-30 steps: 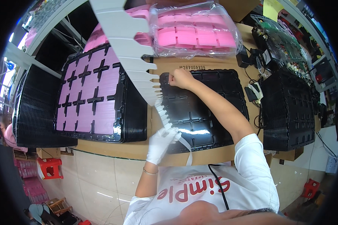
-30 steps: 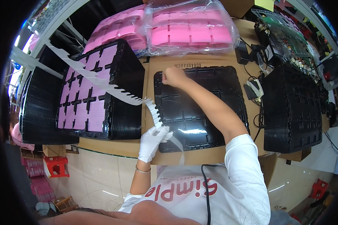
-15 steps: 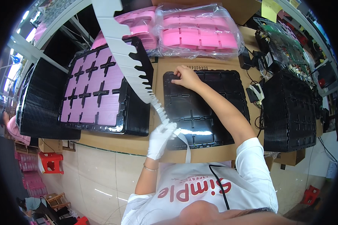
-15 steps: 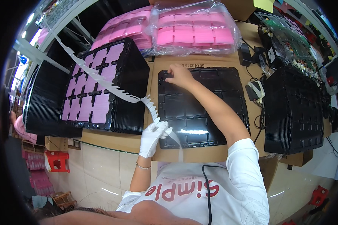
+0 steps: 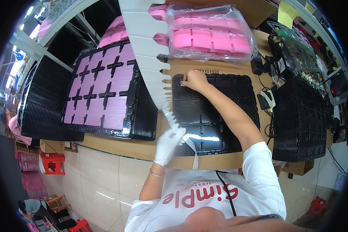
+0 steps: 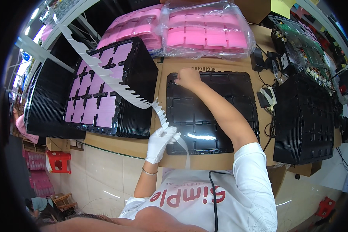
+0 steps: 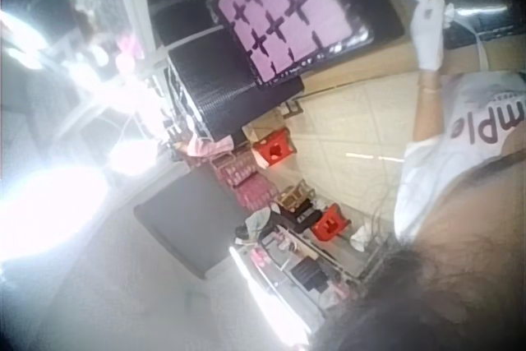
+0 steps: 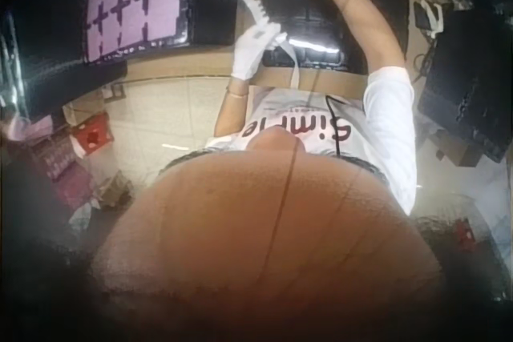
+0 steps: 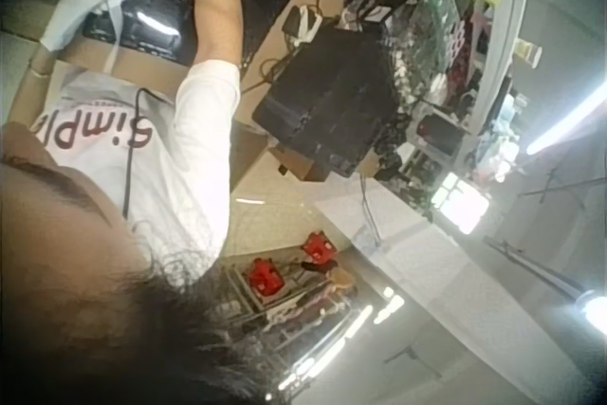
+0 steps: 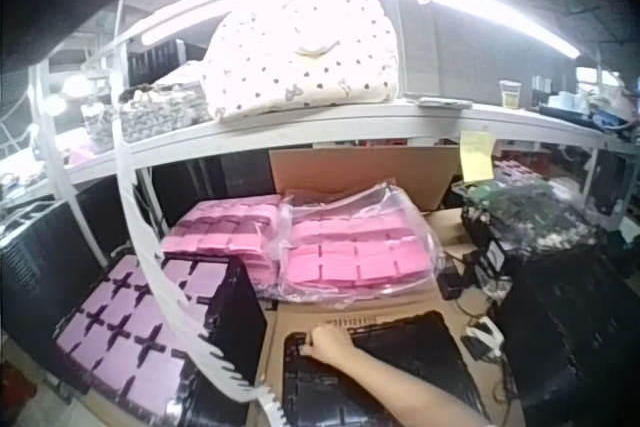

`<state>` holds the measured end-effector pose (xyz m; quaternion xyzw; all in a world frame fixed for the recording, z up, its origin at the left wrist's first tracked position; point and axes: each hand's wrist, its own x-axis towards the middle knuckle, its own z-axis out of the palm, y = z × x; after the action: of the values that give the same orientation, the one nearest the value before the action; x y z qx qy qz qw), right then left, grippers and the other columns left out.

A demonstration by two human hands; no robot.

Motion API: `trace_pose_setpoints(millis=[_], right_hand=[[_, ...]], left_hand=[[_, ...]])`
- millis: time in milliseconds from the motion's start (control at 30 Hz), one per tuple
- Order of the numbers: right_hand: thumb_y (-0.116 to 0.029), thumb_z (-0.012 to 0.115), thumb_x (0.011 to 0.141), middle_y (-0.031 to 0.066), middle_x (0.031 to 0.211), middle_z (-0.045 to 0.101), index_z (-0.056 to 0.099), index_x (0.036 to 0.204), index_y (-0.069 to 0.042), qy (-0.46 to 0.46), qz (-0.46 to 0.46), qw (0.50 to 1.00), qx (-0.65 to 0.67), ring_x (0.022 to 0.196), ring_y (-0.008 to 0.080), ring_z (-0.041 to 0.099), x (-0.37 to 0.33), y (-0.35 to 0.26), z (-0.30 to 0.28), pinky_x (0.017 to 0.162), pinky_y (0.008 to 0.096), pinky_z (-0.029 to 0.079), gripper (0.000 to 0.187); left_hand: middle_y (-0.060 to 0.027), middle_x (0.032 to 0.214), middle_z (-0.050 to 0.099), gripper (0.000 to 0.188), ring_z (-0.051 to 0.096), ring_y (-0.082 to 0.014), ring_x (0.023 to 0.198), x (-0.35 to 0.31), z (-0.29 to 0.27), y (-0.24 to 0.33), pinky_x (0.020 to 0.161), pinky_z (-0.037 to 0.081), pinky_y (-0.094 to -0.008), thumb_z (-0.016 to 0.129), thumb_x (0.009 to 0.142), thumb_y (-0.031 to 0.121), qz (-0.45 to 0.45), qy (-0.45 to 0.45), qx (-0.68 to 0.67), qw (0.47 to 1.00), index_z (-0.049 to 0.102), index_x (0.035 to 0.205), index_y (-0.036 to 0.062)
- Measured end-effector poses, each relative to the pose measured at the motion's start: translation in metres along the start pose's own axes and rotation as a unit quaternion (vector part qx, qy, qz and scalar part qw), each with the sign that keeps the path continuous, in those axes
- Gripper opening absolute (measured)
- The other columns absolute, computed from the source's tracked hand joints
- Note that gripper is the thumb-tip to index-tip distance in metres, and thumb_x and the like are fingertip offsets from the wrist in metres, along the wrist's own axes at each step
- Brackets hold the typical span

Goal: The person assembles black plastic trays by placing pink foam inserts into them. They then use a handheld tool to press down on the foam, securing it within the tray's compartments. The person repeats this process for multiple trays, stacking the completed units to the side.

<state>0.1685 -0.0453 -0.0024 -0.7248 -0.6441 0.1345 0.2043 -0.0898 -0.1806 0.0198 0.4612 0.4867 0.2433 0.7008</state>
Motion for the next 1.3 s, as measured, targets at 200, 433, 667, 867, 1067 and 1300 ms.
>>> trace_pose_setpoints(millis=[200, 433, 667, 867, 1067, 1300], right_hand=[[-0.028, 0.077, 0.072, 0.0135, 0.082, 0.069, 0.070, 0.076, -0.009, 0.014, 0.002, 1.000, 0.021, 0.083, 0.0315, 0.067, 0.004, 0.007, 0.006, 0.073, 0.0428, 0.052, 0.021], [-0.022, 0.074, 0.070, 0.0131, 0.077, 0.070, 0.072, 0.074, -0.009, 0.011, 0.023, 1.000, 0.009, 0.077, 0.0311, 0.068, 0.008, 0.005, 0.007, 0.071, 0.0426, 0.053, 0.014], [-0.020, 0.073, 0.069, 0.0135, 0.077, 0.070, 0.073, 0.075, -0.009, 0.003, 0.051, 0.999, 0.008, 0.078, 0.0308, 0.069, 0.007, -0.005, 0.003, 0.071, 0.0425, 0.054, 0.012], [-0.021, 0.073, 0.069, 0.0122, 0.078, 0.070, 0.076, 0.076, -0.010, 0.002, -0.007, 1.000, 0.016, 0.080, 0.0314, 0.068, 0.002, -0.001, 0.009, 0.074, 0.0410, 0.053, 0.013], [-0.012, 0.068, 0.081, 0.0123, 0.096, 0.066, 0.070, 0.086, -0.002, 0.039, -0.066, 0.928, 0.364, 0.093, 0.0209, 0.065, -0.023, 0.007, -0.008, 0.084, 0.0343, 0.051, 0.012], [-0.008, 0.051, 0.091, 0.0144, 0.093, 0.064, 0.060, 0.097, 0.003, -0.099, 0.100, 0.561, 0.816, 0.083, 0.0185, 0.063, -0.151, -0.004, -0.022, 0.075, 0.0289, 0.053, 0.016]], left_hand=[[-0.0011, 0.091, 0.069, 0.031, 0.061, -0.0047, 0.071, 0.002, -0.004, -0.001, 0.064, 0.049, -0.0187, 0.071, 0.090, 0.020, -0.008, -0.014, 0.012, 1.000, 0.067, 0.115, 0.0024], [-0.0005, 0.087, 0.067, 0.034, 0.061, -0.0046, 0.071, 0.003, -0.004, 0.000, 0.063, 0.048, -0.0188, 0.072, 0.089, 0.022, -0.012, -0.019, 0.021, 1.000, 0.067, 0.115, 0.0017], [-0.0028, 0.086, 0.068, 0.026, 0.060, -0.0048, 0.069, 0.000, -0.002, 0.002, 0.062, 0.047, -0.0181, 0.068, 0.092, 0.019, -0.008, -0.008, 0.033, 0.999, 0.067, 0.107, -0.0012], [-0.0033, 0.089, 0.069, 0.026, 0.060, -0.0051, 0.069, 0.000, 0.000, 0.003, 0.063, 0.047, -0.0183, 0.068, 0.092, 0.019, -0.003, -0.012, 0.032, 0.999, 0.067, 0.109, -0.0010], [-0.0020, 0.086, 0.068, 0.025, 0.059, -0.0043, 0.068, -0.001, -0.001, 0.004, 0.062, 0.047, -0.0175, 0.069, 0.091, 0.017, -0.002, -0.008, 0.034, 0.999, 0.067, 0.109, -0.0005], [-0.0003, 0.087, 0.068, 0.024, 0.057, -0.0031, 0.066, -0.004, 0.002, 0.006, 0.059, 0.043, -0.0169, 0.073, 0.088, 0.016, 0.025, -0.003, -0.026, 0.999, 0.068, 0.107, 0.0028]])
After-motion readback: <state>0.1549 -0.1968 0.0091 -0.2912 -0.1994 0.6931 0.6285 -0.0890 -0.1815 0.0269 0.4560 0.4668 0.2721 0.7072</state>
